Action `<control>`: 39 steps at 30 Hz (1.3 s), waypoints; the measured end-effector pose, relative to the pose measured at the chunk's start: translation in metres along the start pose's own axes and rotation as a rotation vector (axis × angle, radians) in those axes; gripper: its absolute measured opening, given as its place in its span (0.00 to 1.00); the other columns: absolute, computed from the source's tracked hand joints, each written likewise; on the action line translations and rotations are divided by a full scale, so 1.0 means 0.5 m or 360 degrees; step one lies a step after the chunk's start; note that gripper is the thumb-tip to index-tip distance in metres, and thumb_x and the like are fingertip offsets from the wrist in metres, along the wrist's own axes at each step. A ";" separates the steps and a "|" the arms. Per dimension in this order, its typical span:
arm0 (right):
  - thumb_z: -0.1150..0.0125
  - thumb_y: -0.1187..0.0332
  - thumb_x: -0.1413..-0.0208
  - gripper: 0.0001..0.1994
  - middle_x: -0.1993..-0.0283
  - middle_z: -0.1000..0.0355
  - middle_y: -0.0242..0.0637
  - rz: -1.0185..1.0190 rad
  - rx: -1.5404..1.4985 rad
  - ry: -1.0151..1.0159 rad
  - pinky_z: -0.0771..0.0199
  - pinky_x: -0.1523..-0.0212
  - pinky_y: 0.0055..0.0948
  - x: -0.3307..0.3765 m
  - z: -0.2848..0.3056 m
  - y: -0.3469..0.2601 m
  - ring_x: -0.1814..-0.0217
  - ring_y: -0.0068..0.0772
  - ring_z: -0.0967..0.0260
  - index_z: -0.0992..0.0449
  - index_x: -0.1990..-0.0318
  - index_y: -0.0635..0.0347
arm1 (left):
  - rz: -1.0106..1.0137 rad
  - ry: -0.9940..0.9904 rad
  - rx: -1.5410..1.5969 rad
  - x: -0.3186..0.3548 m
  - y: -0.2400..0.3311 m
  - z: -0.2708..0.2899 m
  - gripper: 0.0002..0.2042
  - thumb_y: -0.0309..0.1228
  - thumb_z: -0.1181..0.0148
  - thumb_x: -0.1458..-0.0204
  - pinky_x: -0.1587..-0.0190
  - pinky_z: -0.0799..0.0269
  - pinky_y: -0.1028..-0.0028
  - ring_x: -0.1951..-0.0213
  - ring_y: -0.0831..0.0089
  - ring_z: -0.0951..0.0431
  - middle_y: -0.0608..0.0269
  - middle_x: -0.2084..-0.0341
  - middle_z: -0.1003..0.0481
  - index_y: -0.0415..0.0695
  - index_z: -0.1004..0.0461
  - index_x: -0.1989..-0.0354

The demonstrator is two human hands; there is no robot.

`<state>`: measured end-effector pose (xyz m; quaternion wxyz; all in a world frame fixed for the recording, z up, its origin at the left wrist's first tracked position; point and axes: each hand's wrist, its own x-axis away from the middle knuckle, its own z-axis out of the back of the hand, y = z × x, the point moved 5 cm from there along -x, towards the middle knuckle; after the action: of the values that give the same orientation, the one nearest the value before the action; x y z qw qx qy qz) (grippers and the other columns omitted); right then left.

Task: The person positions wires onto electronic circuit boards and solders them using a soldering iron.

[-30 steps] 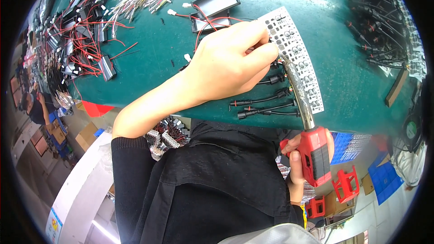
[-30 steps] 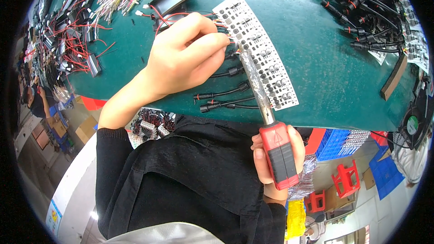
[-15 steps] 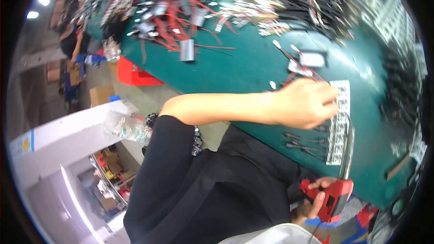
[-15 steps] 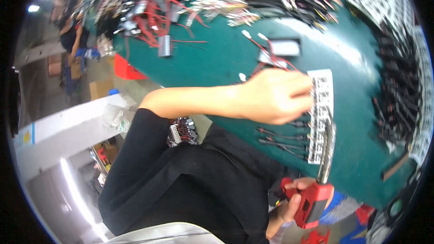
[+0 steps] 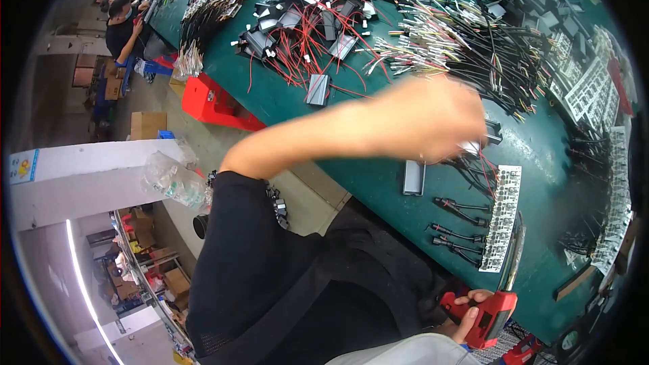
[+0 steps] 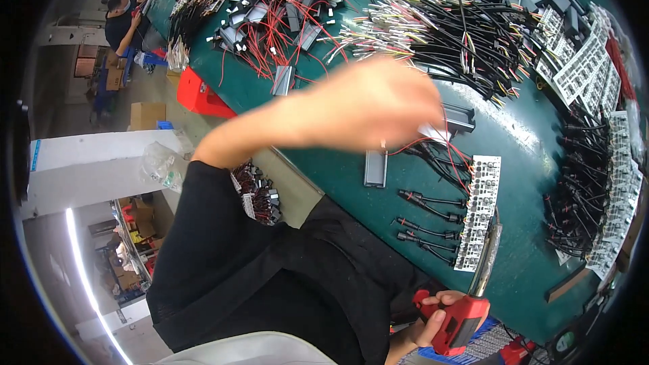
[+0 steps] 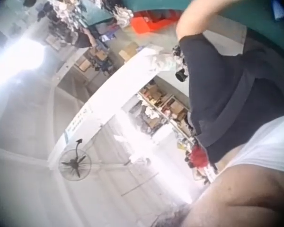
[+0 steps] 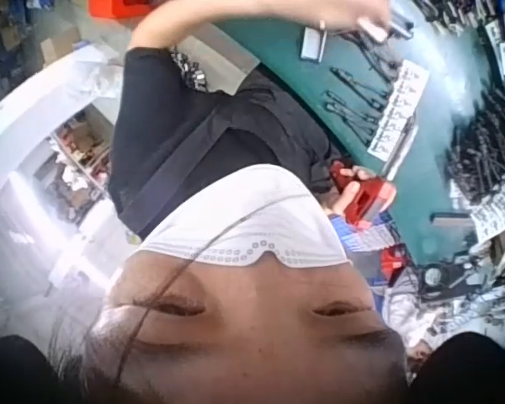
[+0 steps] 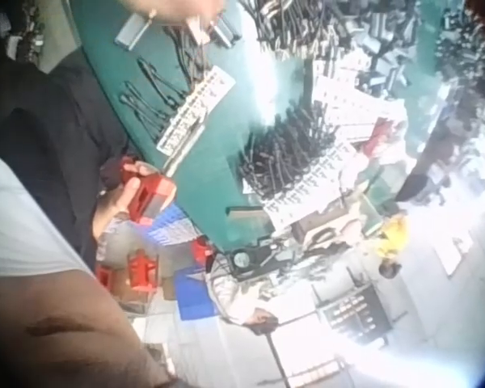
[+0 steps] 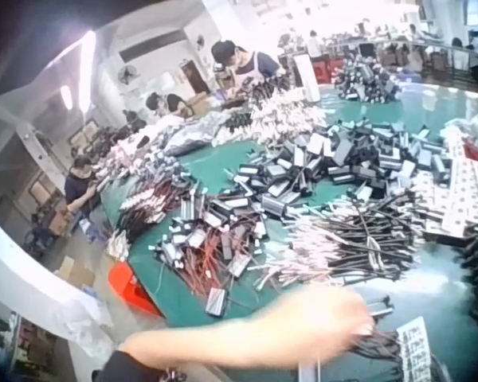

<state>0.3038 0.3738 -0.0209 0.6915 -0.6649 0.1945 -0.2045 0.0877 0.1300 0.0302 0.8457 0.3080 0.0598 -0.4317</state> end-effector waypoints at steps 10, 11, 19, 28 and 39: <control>0.47 0.72 0.58 0.32 0.71 0.36 0.45 0.0059 0.0018 0.0000 0.33 0.77 0.25 0.003 0.017 -0.007 0.77 0.33 0.38 0.51 0.45 0.76 | 0.0047 -0.0543 -0.1338 0.057 -0.308 0.093 0.06 0.32 0.41 0.58 0.56 0.31 0.67 0.59 0.67 0.26 0.68 0.71 0.25 0.47 0.25 0.71; 0.46 0.72 0.58 0.31 0.71 0.36 0.46 0.0057 -0.0060 -0.0037 0.33 0.76 0.25 0.006 0.022 -0.003 0.78 0.32 0.38 0.50 0.46 0.77 | 0.0037 -0.0571 -0.1324 0.060 -0.318 0.095 0.06 0.30 0.41 0.59 0.57 0.31 0.68 0.62 0.66 0.25 0.68 0.72 0.25 0.48 0.24 0.70; 0.49 0.69 0.58 0.18 0.67 0.38 0.48 -0.0104 -0.0089 -0.0034 0.32 0.76 0.24 0.017 0.039 0.011 0.75 0.33 0.38 0.39 0.59 0.73 | 0.0711 0.0954 -0.0299 -0.040 -0.161 0.270 0.07 0.27 0.47 0.45 0.67 0.35 0.83 0.71 0.84 0.30 0.72 0.76 0.29 0.38 0.23 0.64; 0.45 0.66 0.59 0.19 0.72 0.38 0.47 -0.0159 -0.0091 0.0061 0.34 0.82 0.23 0.018 0.056 -0.005 0.79 0.33 0.38 0.41 0.62 0.73 | -0.0226 0.0108 -0.0093 -0.075 0.108 -0.082 0.18 0.17 0.38 0.69 0.77 0.37 0.77 0.79 0.76 0.34 0.68 0.81 0.33 0.47 0.20 0.65; 0.40 0.73 0.54 0.35 0.67 0.30 0.47 -0.0383 -0.0184 -0.0308 0.26 0.67 0.34 0.043 0.065 0.014 0.71 0.37 0.30 0.51 0.39 0.55 | -0.0414 -0.0058 0.0163 -0.017 0.111 -0.242 0.13 0.19 0.36 0.64 0.83 0.38 0.76 0.83 0.73 0.32 0.66 0.84 0.33 0.40 0.24 0.66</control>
<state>0.3400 0.3897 -0.0263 0.6382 -0.7386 0.0574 -0.2092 0.1452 0.2294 -0.0377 0.7668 0.3324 0.0616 -0.5457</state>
